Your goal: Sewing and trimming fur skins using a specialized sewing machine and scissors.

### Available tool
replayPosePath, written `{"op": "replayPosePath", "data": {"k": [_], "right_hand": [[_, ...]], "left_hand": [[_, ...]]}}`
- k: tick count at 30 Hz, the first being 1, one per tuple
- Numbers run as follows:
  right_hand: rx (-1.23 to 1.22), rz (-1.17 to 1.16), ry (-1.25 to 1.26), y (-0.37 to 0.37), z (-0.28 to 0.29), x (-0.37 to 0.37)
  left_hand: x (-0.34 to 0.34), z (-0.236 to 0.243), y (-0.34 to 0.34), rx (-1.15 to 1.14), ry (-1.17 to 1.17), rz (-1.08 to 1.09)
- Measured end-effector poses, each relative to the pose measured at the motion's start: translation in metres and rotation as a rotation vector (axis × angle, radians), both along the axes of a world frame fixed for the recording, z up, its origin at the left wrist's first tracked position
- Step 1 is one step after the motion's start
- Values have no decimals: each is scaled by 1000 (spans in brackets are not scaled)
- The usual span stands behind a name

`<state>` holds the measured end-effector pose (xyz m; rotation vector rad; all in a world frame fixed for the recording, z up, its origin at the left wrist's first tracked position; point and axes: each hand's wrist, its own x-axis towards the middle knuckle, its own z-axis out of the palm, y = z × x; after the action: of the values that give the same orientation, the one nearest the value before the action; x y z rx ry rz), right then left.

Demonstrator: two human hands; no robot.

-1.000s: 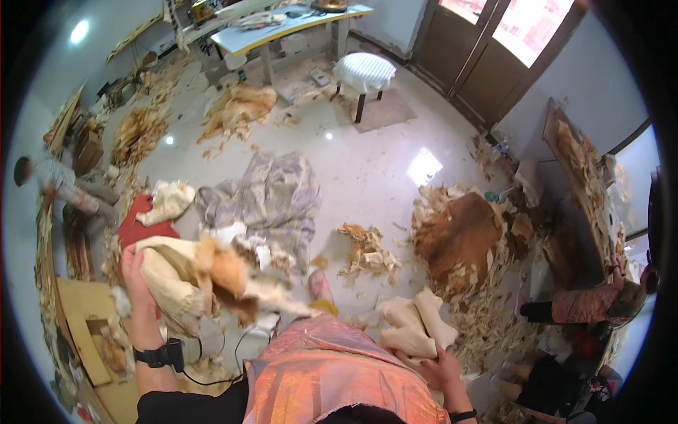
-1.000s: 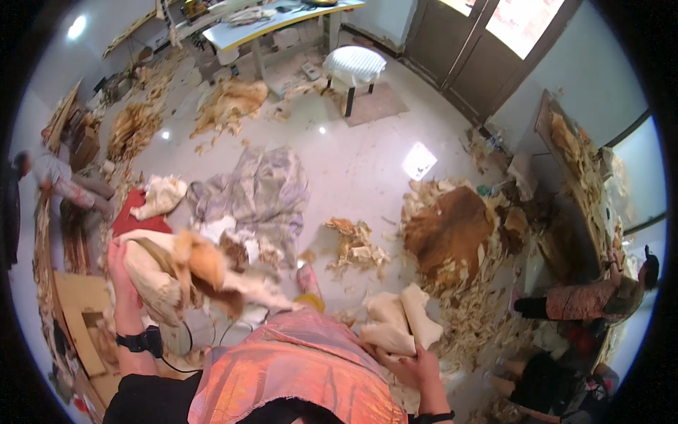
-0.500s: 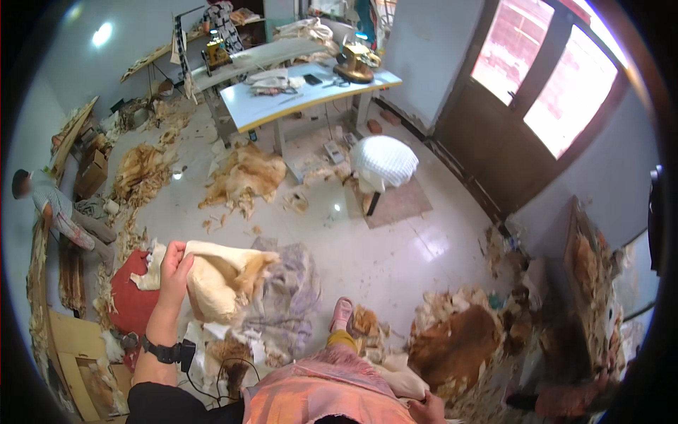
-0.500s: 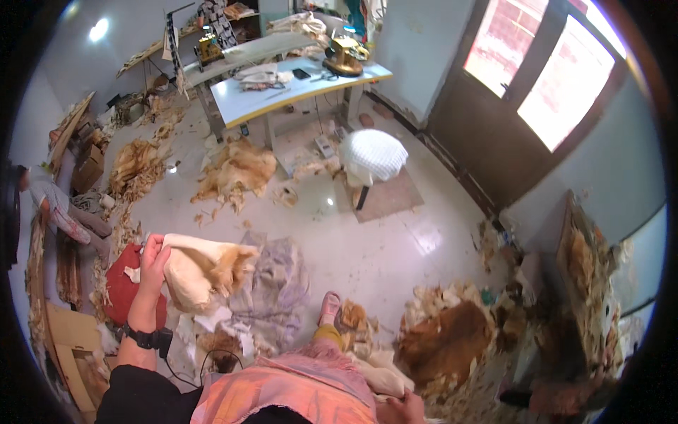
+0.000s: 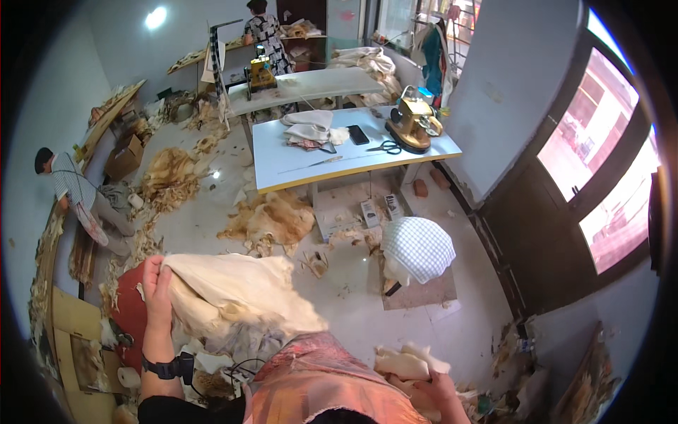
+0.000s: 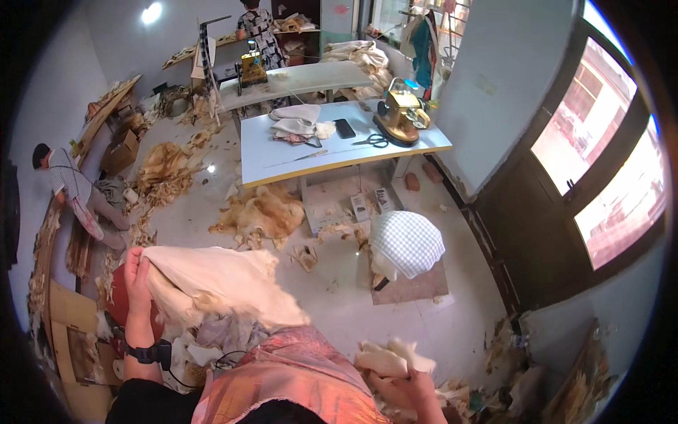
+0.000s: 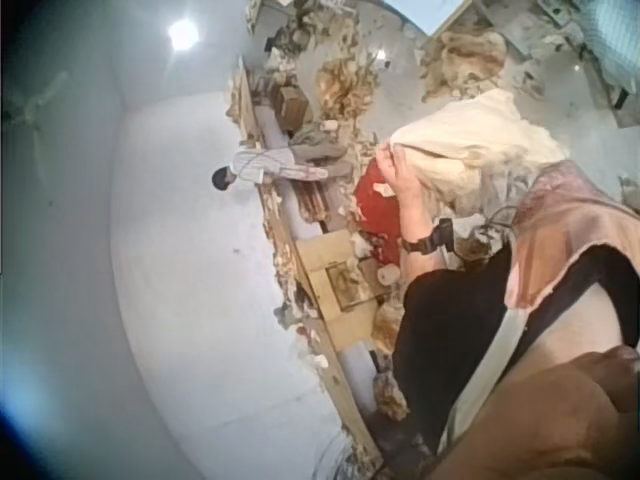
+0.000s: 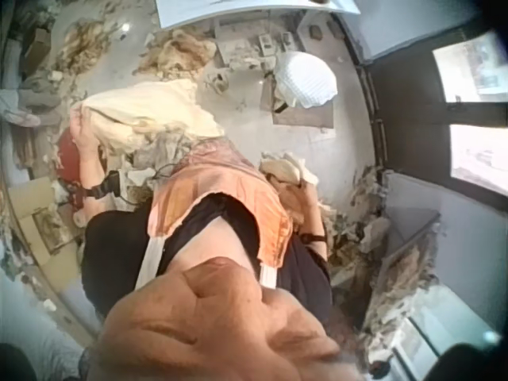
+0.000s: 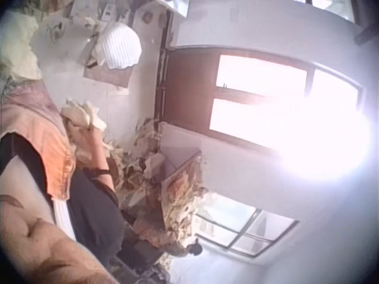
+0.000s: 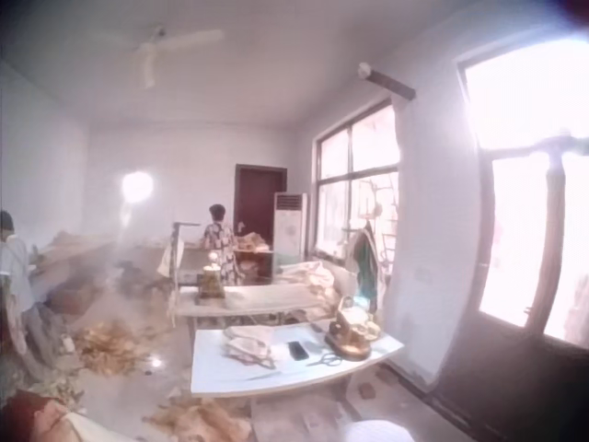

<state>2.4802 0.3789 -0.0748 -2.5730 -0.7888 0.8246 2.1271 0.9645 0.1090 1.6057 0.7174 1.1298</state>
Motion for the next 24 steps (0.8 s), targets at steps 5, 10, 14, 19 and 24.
{"op": "replayPosePath", "data": {"k": [5,10,14,19,24], "right_hand": [[-29,-144,-142,81,62,96],[271,-437,-108,143,98,198],[472,-537,-164,173,124,263],[567,-614,-28,226,149,337],[401,-330,-12,288,125,418]], "left_hand": [[92,25,83,73,-130,39],[208,58,200,251,-201,207],[314,94,292,248,-440,219],[416,76,366,371,-265,326],[430,-63,437,128,549,157]]}}
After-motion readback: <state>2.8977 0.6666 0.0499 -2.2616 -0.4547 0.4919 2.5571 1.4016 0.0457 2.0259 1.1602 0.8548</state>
